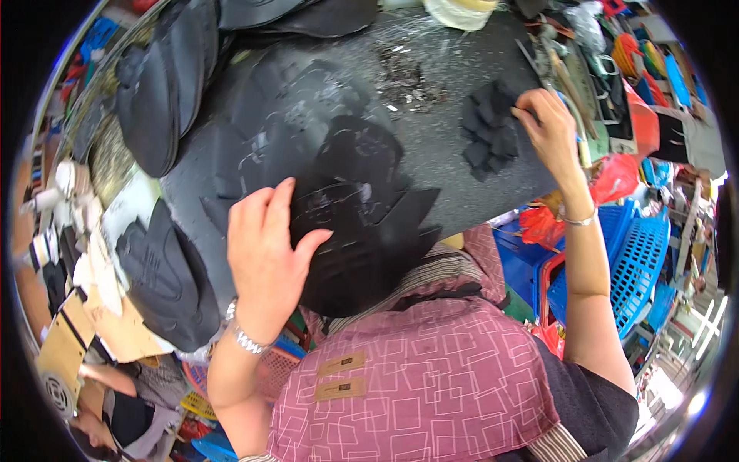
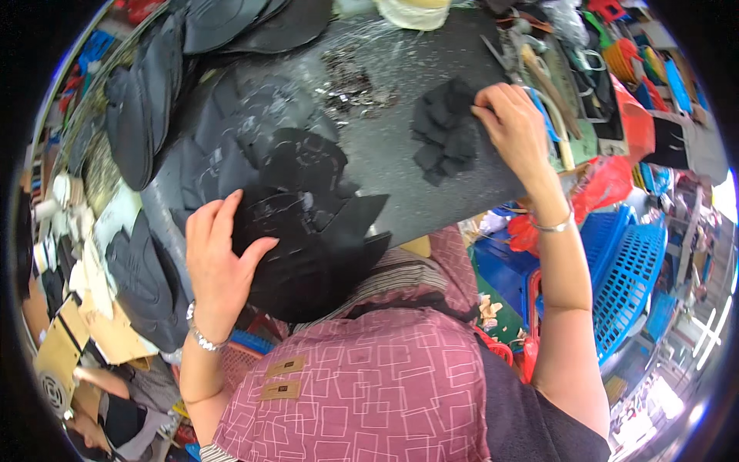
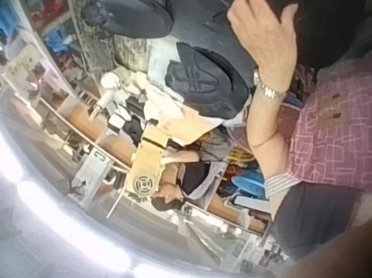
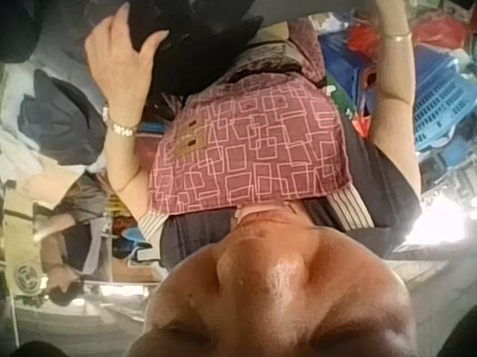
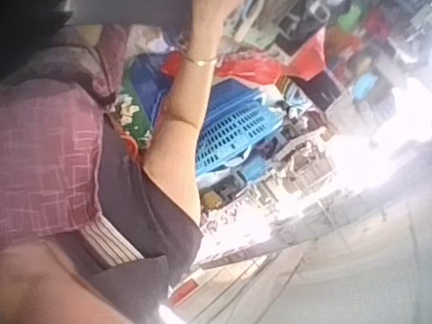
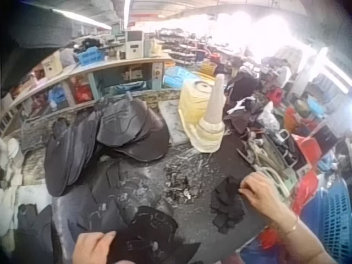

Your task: The person assembles black shoe upper components by attaching small leather patches to larger sections with adhesive, using a scraper to spread the adhesive.

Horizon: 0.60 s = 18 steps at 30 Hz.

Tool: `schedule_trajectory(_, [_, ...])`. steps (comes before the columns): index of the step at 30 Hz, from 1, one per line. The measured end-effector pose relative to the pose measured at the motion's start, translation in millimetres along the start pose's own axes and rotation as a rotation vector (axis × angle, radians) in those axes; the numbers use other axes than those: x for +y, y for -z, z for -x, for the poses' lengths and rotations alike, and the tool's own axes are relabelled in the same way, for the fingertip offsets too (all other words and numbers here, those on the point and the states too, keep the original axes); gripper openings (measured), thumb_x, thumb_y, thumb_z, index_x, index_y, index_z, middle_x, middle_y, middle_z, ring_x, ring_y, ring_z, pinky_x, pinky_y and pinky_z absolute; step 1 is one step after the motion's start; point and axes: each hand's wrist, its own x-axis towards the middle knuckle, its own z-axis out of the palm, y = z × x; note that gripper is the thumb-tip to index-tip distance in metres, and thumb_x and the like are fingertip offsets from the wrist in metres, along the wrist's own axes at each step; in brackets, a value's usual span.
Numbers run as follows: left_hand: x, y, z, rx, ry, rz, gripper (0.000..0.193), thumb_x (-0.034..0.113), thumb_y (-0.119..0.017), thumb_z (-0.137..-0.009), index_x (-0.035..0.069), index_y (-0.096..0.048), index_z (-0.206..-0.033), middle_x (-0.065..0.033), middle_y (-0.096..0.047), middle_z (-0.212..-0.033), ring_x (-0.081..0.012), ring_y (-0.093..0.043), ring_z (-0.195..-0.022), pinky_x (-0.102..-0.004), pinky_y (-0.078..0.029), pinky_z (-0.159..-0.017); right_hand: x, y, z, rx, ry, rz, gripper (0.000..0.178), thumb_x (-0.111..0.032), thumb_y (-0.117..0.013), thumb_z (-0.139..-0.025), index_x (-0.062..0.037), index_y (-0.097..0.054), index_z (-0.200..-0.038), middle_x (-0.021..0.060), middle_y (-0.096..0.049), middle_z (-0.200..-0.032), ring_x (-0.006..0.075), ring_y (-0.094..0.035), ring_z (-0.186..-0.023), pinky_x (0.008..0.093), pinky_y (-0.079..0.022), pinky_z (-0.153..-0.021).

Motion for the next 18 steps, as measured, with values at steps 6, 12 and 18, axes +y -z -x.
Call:
schedule_trajectory(6, [0,-12,9,-0.001,0.029,0.241,0.035,0.005,-0.073,-0.062,0.003,-0.054,-0.092,-0.0089,-0.055,-0.08,-0.0278,-0.054,-0.074,-0.0343,-0.044,-0.066,-44,12,12,0.248,-0.43,-0.481,0.013,-0.004,-0.063,-0.078,-0.0011,-0.063,-0.091,0.0026,-0.064,-0.08,0.0079,-0.057,-0.07,0.0212,-0.044,-0.066])
schedule_trajectory(12, [-5,1,1,-0.319,0.513,0.962,0.017,0.002,-0.058,-0.08,-0.001,-0.056,-0.097,-0.0009,-0.062,-0.084,-0.0043,-0.053,-0.074,-0.021,-0.044,-0.065,-174,-12,24,-0.415,-0.814,-1.764,0.012,0.0,-0.065,-0.076,-0.0009,-0.059,-0.086,0.0036,-0.06,-0.083,0.0109,-0.059,-0.069,0.0232,-0.051,-0.062])
schedule_trajectory(18, [-13,-1,-1,-0.516,0.684,1.535,0.021,0.006,-0.057,-0.085,-0.003,-0.056,-0.103,-0.0029,-0.062,-0.091,-0.0052,-0.056,-0.081,-0.0193,-0.046,-0.071,-200,-41,23,-0.378,-0.802,-1.724,0.013,-0.003,-0.064,-0.08,0.0019,-0.059,-0.091,0.0035,-0.061,-0.081,0.0074,-0.057,-0.071,0.0212,-0.049,-0.062])
